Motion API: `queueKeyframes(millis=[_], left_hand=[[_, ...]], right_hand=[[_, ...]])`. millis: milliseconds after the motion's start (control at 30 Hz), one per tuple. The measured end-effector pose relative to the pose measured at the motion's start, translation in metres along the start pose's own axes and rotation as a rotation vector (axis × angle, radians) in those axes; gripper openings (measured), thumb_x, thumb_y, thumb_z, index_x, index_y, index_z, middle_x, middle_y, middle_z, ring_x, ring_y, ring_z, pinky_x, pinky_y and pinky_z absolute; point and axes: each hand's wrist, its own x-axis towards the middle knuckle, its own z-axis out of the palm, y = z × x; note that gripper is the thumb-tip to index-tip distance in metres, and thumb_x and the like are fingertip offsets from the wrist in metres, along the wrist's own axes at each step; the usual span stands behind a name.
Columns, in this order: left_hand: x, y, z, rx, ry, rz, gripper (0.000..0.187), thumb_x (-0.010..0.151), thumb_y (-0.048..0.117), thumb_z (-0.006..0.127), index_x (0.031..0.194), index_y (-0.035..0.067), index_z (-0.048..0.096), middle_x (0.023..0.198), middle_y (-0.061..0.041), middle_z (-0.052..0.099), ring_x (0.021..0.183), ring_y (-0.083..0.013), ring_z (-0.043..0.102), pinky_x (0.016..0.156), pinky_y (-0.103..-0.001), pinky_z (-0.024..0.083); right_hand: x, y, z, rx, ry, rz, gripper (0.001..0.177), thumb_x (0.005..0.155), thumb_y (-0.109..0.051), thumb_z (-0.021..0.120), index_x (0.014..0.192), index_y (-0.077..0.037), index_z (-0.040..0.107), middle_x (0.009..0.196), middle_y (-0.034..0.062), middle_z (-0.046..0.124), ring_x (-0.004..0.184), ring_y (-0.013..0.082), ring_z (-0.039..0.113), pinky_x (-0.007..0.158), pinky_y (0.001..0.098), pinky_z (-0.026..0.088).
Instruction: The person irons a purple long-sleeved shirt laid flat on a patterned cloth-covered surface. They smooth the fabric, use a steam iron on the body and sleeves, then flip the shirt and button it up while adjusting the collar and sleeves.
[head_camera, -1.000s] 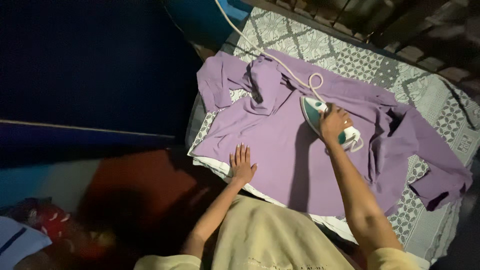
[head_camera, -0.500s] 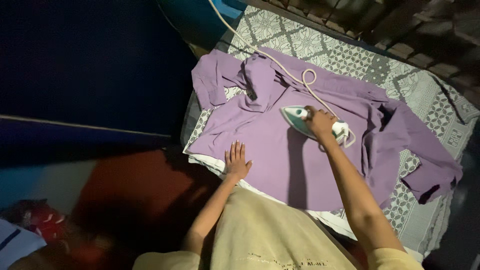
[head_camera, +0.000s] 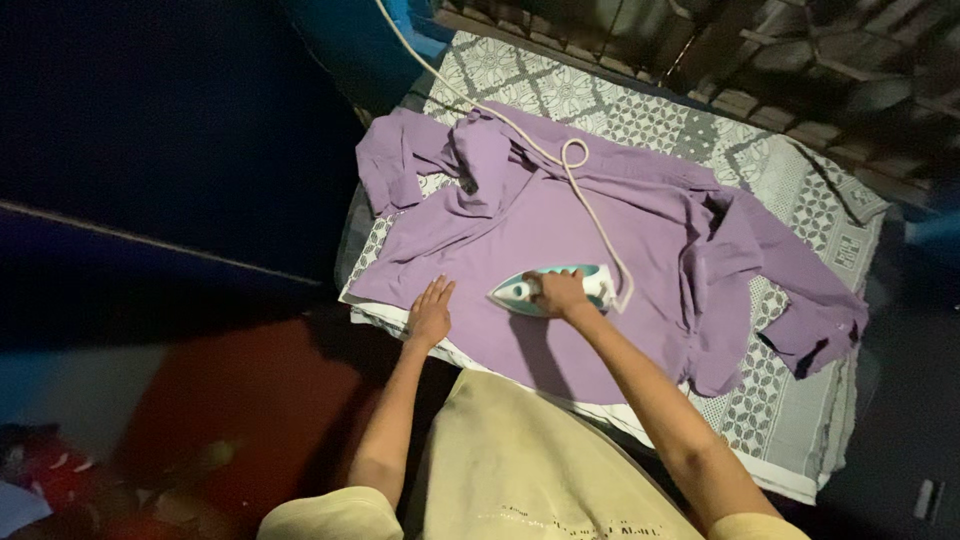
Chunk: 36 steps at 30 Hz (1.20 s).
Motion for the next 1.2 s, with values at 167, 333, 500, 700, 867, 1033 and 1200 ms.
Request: queueKeyframes(millis=[167, 333, 500, 700, 867, 1033, 1200], left_hand=[[0.004, 0.012, -0.001, -0.006, 0.019, -0.057, 0.075, 0.088, 0.008, 0.057, 0.158, 0.021, 0.034, 0.169, -0.003, 0.023, 0.155, -0.023, 0.023, 0.123, -0.046, 0.024], [0.01, 0.026, -0.002, -0.012, -0.023, -0.15, 0.071, 0.086, 0.012, 0.058, 0.154, 0.013, 0.036, 0.166, -0.009, 0.025, 0.153, -0.0275, 0.022, 0.121, -0.048, 0.022], [0.039, 0.07, 0.017, -0.041, 0.212, -0.063, 0.055, 0.09, 0.01, 0.055, 0.144, 0.0, 0.049, 0.157, -0.02, 0.042, 0.148, -0.0366, 0.036, 0.122, -0.047, 0.027], [0.072, 0.161, 0.048, 0.02, 0.139, 0.236, 0.067, 0.092, 0.026, 0.061, 0.149, -0.004, 0.043, 0.157, -0.02, 0.042, 0.147, -0.0351, 0.036, 0.121, -0.048, 0.026], [0.075, 0.203, 0.058, -0.038, 0.182, 0.292, 0.07, 0.1, 0.038, 0.051, 0.156, 0.001, 0.034, 0.165, -0.014, 0.031, 0.154, -0.0277, 0.024, 0.124, -0.048, 0.016], [0.072, 0.192, 0.06, 0.032, 0.214, 0.316, 0.069, 0.104, 0.044, 0.043, 0.159, 0.003, 0.032, 0.167, -0.011, 0.029, 0.156, -0.0226, 0.02, 0.127, -0.046, 0.013], [0.072, 0.192, 0.051, 0.029, 0.188, 0.301, 0.07, 0.103, 0.044, 0.043, 0.159, 0.003, 0.032, 0.167, -0.011, 0.03, 0.156, -0.0227, 0.021, 0.128, -0.046, 0.012]], right_hand=[[-0.048, -0.007, 0.017, -0.054, -0.032, -0.125, 0.056, 0.082, -0.043, 0.073, 0.136, -0.039, 0.061, 0.11, 0.0089, 0.072, 0.106, 0.0341, 0.065, 0.092, 0.0534, 0.04], [-0.088, 0.001, 0.016, -0.105, -0.142, -0.242, 0.053, 0.079, -0.039, 0.076, 0.131, -0.042, 0.066, 0.108, 0.0071, 0.071, 0.106, 0.0312, 0.063, 0.095, 0.0494, 0.039], [-0.121, 0.027, 0.003, -0.184, -0.248, -0.249, 0.054, 0.074, -0.031, 0.079, 0.125, -0.046, 0.07, 0.107, 0.0005, 0.071, 0.107, 0.0255, 0.062, 0.098, 0.0426, 0.039], [-0.14, 0.087, 0.006, -0.23, -0.164, -0.198, 0.046, 0.073, -0.026, 0.079, 0.113, -0.048, 0.074, 0.107, -0.0093, 0.072, 0.107, 0.0179, 0.062, 0.103, 0.0354, 0.039], [-0.155, 0.122, 0.0, -0.234, -0.139, -0.132, 0.045, 0.072, -0.014, 0.078, 0.104, -0.045, 0.08, 0.109, -0.0053, 0.071, 0.118, 0.0161, 0.057, 0.108, 0.0346, 0.037], [-0.155, 0.125, -0.021, -0.31, -0.346, -0.068, 0.053, 0.069, -0.014, 0.08, 0.117, -0.038, 0.076, 0.13, 0.0009, 0.064, 0.132, 0.0194, 0.046, 0.118, 0.0382, 0.027], [-0.158, 0.137, -0.019, -0.309, -0.134, -0.205, 0.068, 0.082, -0.007, 0.069, 0.135, -0.05, 0.066, 0.14, 0.0009, 0.061, 0.128, 0.0213, 0.049, 0.112, 0.0446, 0.032]])
